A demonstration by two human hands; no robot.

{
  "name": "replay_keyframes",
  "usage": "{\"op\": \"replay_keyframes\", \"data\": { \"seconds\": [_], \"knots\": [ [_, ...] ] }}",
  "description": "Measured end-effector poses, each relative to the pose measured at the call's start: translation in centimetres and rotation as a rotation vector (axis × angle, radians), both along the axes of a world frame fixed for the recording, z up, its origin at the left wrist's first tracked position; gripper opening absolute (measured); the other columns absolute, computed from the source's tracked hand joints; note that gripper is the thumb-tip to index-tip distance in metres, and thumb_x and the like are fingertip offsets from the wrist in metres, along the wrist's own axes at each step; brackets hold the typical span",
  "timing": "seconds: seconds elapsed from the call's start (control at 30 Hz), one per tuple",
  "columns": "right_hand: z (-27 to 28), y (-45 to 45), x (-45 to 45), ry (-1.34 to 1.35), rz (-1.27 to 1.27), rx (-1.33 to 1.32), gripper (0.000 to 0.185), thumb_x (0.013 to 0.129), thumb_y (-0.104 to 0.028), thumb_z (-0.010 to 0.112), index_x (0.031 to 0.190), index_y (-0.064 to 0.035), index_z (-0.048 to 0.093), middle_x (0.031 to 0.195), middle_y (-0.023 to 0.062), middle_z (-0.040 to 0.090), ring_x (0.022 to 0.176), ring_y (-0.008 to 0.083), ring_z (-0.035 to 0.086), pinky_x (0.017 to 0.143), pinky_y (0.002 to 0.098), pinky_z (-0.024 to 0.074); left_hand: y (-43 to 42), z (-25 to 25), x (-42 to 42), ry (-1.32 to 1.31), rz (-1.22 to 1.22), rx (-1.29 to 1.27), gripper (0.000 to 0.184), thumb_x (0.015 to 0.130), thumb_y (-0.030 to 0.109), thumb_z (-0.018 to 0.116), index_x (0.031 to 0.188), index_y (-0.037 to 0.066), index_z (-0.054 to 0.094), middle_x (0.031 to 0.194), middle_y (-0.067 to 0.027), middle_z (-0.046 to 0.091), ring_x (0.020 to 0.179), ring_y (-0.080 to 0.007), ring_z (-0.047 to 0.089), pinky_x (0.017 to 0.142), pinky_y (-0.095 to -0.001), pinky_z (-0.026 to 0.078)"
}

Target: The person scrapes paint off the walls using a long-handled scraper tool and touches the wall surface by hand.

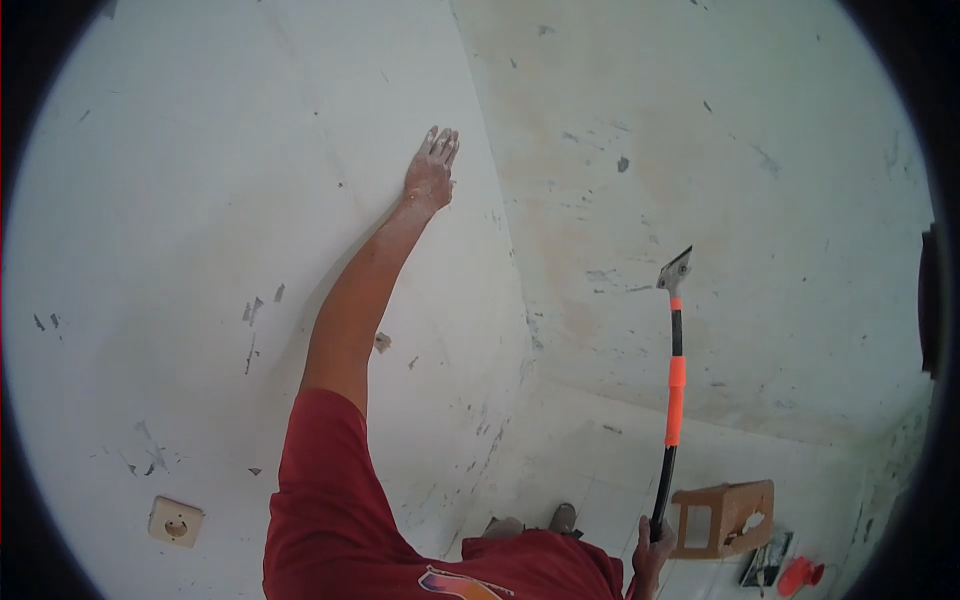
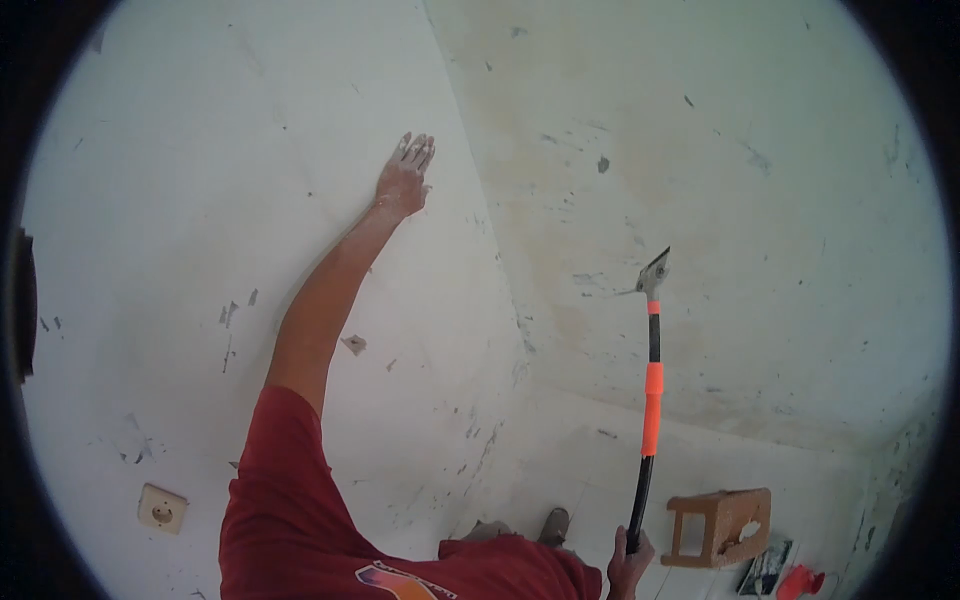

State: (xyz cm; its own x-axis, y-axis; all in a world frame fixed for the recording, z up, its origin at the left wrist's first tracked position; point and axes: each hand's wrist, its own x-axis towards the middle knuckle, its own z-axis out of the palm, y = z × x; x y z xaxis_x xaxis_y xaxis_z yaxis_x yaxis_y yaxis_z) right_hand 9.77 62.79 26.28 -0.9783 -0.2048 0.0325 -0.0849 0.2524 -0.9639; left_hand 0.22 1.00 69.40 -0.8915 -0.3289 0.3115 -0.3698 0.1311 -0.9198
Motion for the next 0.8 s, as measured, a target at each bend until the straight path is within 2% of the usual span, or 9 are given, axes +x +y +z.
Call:
{"op": "replay_keyframes", "data": {
  "seconds": [0.1, 0.2, 0.3, 0.37, 0.43, 0.47, 0.57, 0.7, 0.8],
  "knots": [
    [-2.0, 0.2, -0.9, 0.026, 0.054, -0.046, 0.036, 0.097, -0.017, 0.069, 0.071, -0.0012, 0.051, 0.063, -0.0031, 0.039, 0.061, 0.0078, 0.035, 0.052, 0.032, 0.0261, 2.1, 3.7, 0.6, 0.093, -0.014, -0.028, 0.086, 0.101, 0.054, 0.051, 0.163, 0.002, 0.023, 0.172, -0.0115, 0.021, 0.16, -0.0236, 0.015, 0.132, -0.0471, 0.004],
    [-2.9, 0.0, -1.7, 0.034, 0.074, -0.064, 0.037, 0.097, -0.019, 0.069, 0.071, -0.0012, 0.05, 0.063, -0.0029, 0.041, 0.061, 0.0078, 0.036, 0.052, 0.032, 0.0265, 3.1, 4.8, 1.2, 0.189, -0.041, -0.11, 0.085, 0.102, 0.054, 0.049, 0.163, 0.001, 0.022, 0.171, -0.0117, 0.023, 0.16, -0.0245, 0.016, 0.131, -0.0478, 0.005],
    [-2.7, 0.5, -2.6, 0.087, 0.121, -0.074, 0.037, 0.098, -0.02, 0.069, 0.071, -0.0025, 0.051, 0.061, -0.0031, 0.043, 0.057, 0.0067, 0.039, 0.049, 0.0299, 0.0283, 3.2, 1.6, 1.5, 0.124, 0.014, -0.127, 0.084, 0.102, 0.054, 0.048, 0.163, 0.001, 0.023, 0.172, -0.0119, 0.022, 0.16, -0.026, 0.015, 0.131, -0.0488, 0.004],
    [-0.8, 2.1, -2.3, -0.031, 0.17, 0.049, 0.035, 0.1, -0.029, 0.071, 0.082, -0.001, 0.06, 0.066, -0.0007, 0.048, 0.062, 0.0112, 0.041, 0.052, 0.0333, 0.0359, 4.4, 0.2, 2.0, 0.087, 0.023, -0.121, 0.084, 0.102, 0.055, 0.048, 0.163, 0.002, 0.024, 0.172, -0.0119, 0.021, 0.16, -0.0263, 0.015, 0.131, -0.049, 0.004],
    [-0.6, 2.6, -2.5, -0.016, 0.194, 0.029, 0.036, 0.1, -0.029, 0.071, 0.081, -0.0006, 0.061, 0.066, 0.0, 0.048, 0.062, 0.0122, 0.04, 0.052, 0.0348, 0.0349, 5.8, -0.1, 3.3, -0.169, 0.028, 0.07, 0.082, 0.102, 0.055, 0.048, 0.163, 0.005, 0.027, 0.172, -0.0118, 0.021, 0.159, -0.0258, 0.016, 0.131, -0.0487, 0.005],
    [-0.7, 2.7, -2.6, -0.011, 0.205, 0.018, 0.037, 0.1, -0.029, 0.071, 0.079, -0.0002, 0.061, 0.065, 0.0007, 0.047, 0.062, 0.0132, 0.039, 0.053, 0.0364, 0.0339, 6.1, 0.6, 3.7, -0.157, 0.038, 0.061, 0.082, 0.102, 0.055, 0.048, 0.163, 0.005, 0.027, 0.172, -0.0118, 0.021, 0.159, -0.0258, 0.016, 0.131, -0.0487, 0.005],
    [-1.5, 2.1, -2.9, -0.047, 0.227, -0.006, 0.037, 0.1, -0.029, 0.071, 0.079, -0.0004, 0.059, 0.066, 0.0015, 0.045, 0.064, 0.0137, 0.037, 0.054, 0.0363, 0.0348, 7.5, 4.0, 5.6, -0.09, -0.01, 0.024, 0.079, 0.102, 0.055, 0.049, 0.162, 0.007, 0.031, 0.172, -0.0112, 0.022, 0.159, -0.0248, 0.018, 0.131, -0.0483, 0.005],
    [-1.4, 2.7, -4.1, 0.109, 0.279, -0.084, 0.042, 0.1, -0.033, 0.071, 0.075, -0.0029, 0.055, 0.065, 0.0, 0.043, 0.063, 0.0138, 0.035, 0.055, 0.0362, 0.0326, 12.2, 12.7, 8.2, 0.062, -0.06, -0.086, 0.076, 0.101, 0.055, 0.05, 0.162, 0.013, 0.033, 0.172, -0.0099, 0.023, 0.158, -0.024, 0.02, 0.131, -0.0477, 0.006],
    [0.1, 3.1, -4.8, 0.028, 0.302, -0.059, 0.043, 0.1, -0.034, 0.071, 0.075, -0.0039, 0.054, 0.064, -0.0006, 0.041, 0.063, 0.0137, 0.034, 0.055, 0.036, 0.0312, 16.2, 18.9, 10.9, 0.155, -0.052, -0.146, 0.074, 0.102, 0.055, 0.049, 0.162, 0.016, 0.033, 0.172, -0.0087, 0.023, 0.158, -0.0233, 0.021, 0.132, -0.0469, 0.007]
  ]
}}
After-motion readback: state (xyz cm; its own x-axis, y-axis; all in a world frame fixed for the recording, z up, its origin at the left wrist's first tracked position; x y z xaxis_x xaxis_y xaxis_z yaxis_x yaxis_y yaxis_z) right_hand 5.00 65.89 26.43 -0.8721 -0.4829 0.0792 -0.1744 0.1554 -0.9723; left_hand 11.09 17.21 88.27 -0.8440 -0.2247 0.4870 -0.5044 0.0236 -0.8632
